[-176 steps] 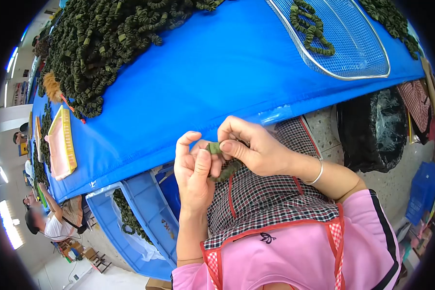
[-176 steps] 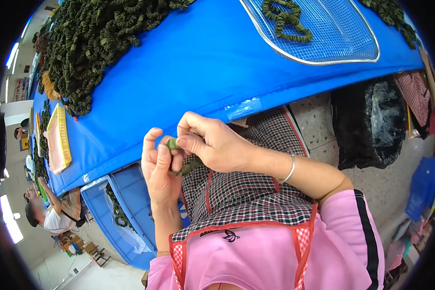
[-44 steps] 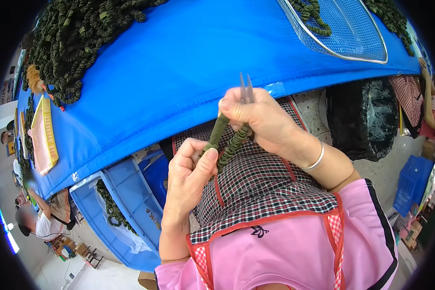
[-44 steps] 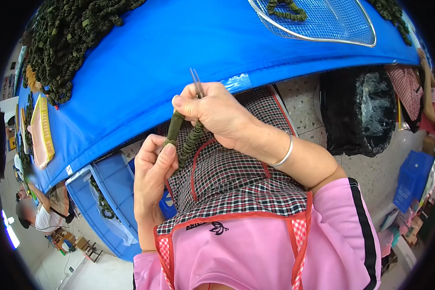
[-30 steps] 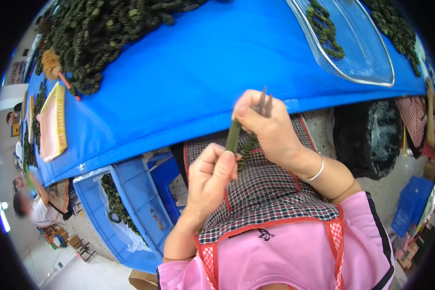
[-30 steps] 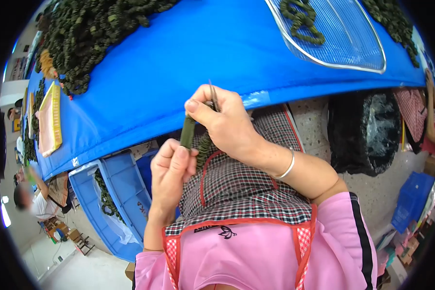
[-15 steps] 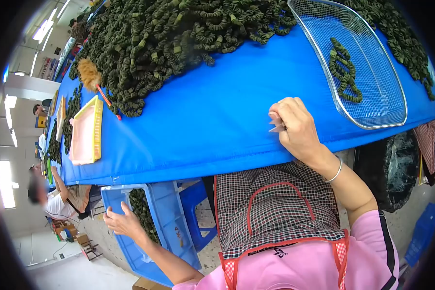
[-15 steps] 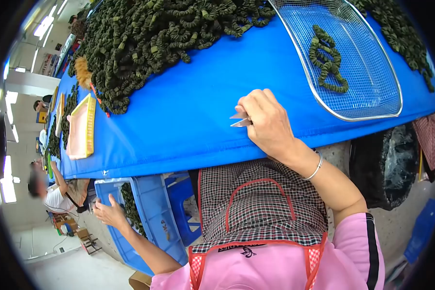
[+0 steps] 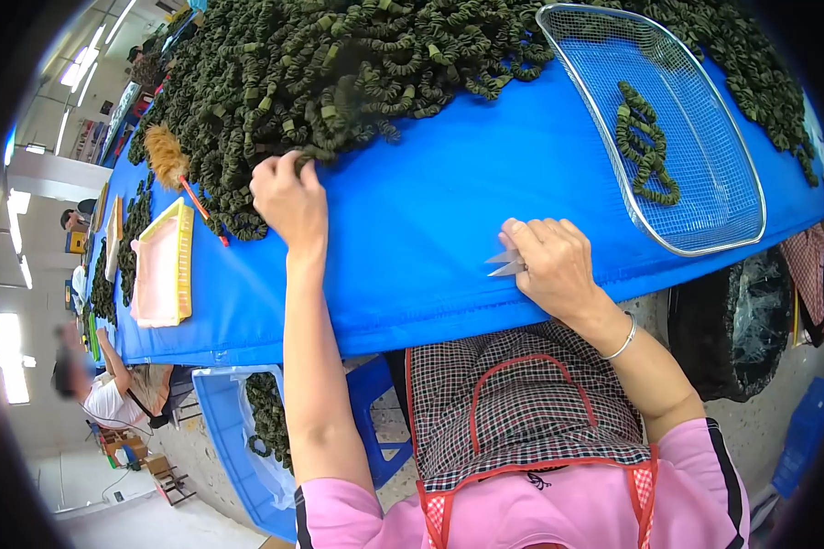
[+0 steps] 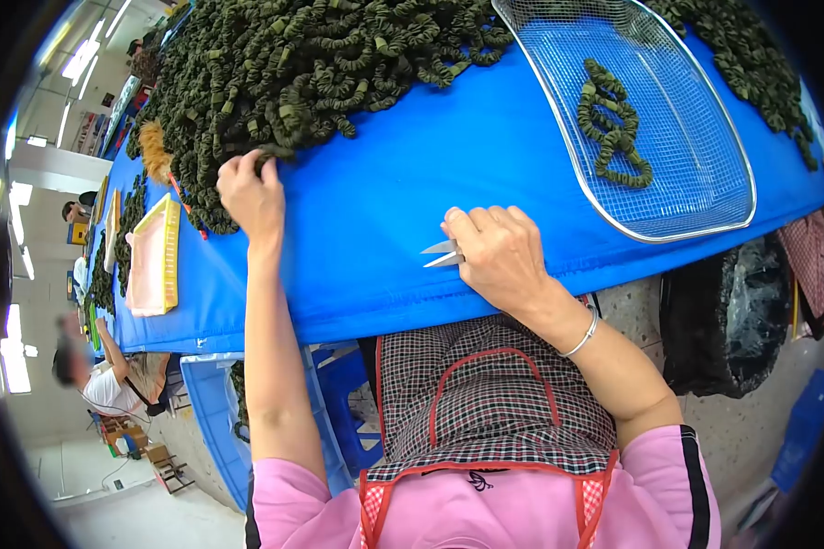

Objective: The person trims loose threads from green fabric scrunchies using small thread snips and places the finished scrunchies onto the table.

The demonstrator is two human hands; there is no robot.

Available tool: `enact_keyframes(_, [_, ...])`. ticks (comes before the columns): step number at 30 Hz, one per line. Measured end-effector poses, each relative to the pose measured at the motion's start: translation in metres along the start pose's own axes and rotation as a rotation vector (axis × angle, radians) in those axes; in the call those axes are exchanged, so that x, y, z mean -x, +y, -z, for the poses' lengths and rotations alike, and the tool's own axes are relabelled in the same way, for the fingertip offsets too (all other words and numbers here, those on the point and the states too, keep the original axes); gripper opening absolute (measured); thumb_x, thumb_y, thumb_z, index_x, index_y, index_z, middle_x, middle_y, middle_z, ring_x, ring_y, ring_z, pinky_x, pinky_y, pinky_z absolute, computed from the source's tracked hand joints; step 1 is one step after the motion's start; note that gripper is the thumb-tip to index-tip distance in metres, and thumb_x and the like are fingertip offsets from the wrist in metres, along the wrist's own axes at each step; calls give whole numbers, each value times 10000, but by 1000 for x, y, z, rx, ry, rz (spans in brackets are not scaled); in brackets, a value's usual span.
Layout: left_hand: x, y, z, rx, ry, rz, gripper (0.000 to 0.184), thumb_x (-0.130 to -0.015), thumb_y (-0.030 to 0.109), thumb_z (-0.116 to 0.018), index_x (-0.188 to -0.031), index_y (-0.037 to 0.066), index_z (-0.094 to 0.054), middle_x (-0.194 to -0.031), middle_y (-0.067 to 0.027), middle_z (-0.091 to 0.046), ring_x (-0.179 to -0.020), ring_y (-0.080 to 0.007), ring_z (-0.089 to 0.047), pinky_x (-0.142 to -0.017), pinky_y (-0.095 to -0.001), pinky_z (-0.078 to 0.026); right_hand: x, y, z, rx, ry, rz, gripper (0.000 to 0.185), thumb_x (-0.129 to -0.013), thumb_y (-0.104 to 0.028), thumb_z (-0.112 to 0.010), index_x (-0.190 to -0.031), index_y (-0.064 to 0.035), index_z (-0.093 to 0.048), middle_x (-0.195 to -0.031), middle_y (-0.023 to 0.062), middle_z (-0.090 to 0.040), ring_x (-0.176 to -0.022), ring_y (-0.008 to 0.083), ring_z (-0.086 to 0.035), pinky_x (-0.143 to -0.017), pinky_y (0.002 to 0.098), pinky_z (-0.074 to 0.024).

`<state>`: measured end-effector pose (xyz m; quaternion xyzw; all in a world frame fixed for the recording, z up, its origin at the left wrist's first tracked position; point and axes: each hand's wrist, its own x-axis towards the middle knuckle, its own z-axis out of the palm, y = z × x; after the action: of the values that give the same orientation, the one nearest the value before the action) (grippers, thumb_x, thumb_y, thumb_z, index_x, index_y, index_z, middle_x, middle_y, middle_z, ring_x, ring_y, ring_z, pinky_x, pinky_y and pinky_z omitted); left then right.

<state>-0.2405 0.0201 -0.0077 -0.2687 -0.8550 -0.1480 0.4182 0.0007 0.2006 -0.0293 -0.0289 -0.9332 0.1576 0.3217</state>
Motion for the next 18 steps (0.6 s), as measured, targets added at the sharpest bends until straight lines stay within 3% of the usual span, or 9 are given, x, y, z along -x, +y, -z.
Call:
enact_keyframes(2, [6, 15, 34, 393, -96, 342, 152, -776, 188, -620, -825, 45, -618, -824, -67, -573, -709, -196, -530, -633, -320, -419, -1, -1, 0, -31, 51, 18, 110, -731, -99, -610, -814, -39, -567, -579, 50, -510, -504, 190, -508, -466, 313, -355])
enact_keyframes(4, [23, 38, 82, 950, -402, 862, 181, -845, 204, -554, -852, 27, -593, -860, -68, -598, -720, -146, -548, -644, -262, -432, -3, -3, 1, -100, 84, 33, 125, -726, -95, -620, -820, -32, -567, -599, 55, -510, -512, 186, -511, -469, 303, -369])
enact_keyframes(6, [57, 48, 101, 1638, -536, 1111, 184, -867, 212, -519, -928, 48, -576, -918, -45, -599, -799, -132, -562, -661, -271, -460, -2, -4, 4, -200, 94, 47, 160, -723, -109, -640, -839, -23, -572, -634, 65, -512, -527, 177, -515, -478, 283, -386])
enact_keyframes(8, [75, 83, 122, 1768, -567, 1331, 196, -864, 192, -527, -963, 24, -549, -896, -62, -601, -761, -127, -564, -672, -243, -463, -5, -18, 13, -587, -14, -174, 210, -727, -141, -659, -874, -14, -577, -683, 66, -524, -558, 163, -520, -503, 259, -404])
enact_keyframes(9, [87, 93, 127, 1790, -599, 1325, 198, -865, 195, -526, -961, 24, -551, -909, -62, -601, -767, -127, -565, -676, -245, -464, -4, -28, 15, -777, -65, -295, 236, -729, -156, -668, -891, -9, -580, -708, 67, -530, -573, 157, -523, -516, 247, -412])
enact_keyframes(10, [97, 103, 132, 1811, -631, 1321, 199, -866, 197, -525, -959, 24, -554, -922, -62, -601, -774, -127, -566, -681, -248, -465, 1, -38, 14, -1061, -178, -448, 215, -781, -128, -636, -950, -14, -568, -761, 16, -499, -612, 51, -457, -489, 227, -369])
enact_keyframes(13, [116, 123, 145, 1861, -687, 1337, 195, -866, 193, -525, -956, 22, -550, -924, -63, -596, -784, -130, -563, -702, -259, -464, 10, -44, 10, -1246, -458, -523, 179, -819, -153, -592, -919, -8, -555, -696, -17, -480, -584, 22, -405, -475, 171, -316])
enact_keyframes(16, [125, 124, 154, 2015, -625, 1314, 214, -859, 218, -535, -941, 21, -549, -913, -64, -590, -770, -131, -558, -704, -263, -463, 10, -37, 28, -1504, -391, -992, 182, -843, -180, -560, -883, -2, -548, -685, -24, -481, -587, 15, -401, -485, 163, -312])
enact_keyframes(18, [126, 127, 157, 1956, -644, 1412, 214, -857, 230, -540, -909, 24, -565, -890, -73, -603, -721, -127, -563, -690, -255, -467, 19, -33, 24, -1450, -362, -946, 196, -852, -193, -546, -873, 2, -534, -728, -12, -502, -597, 34, -448, -495, 166, -344])
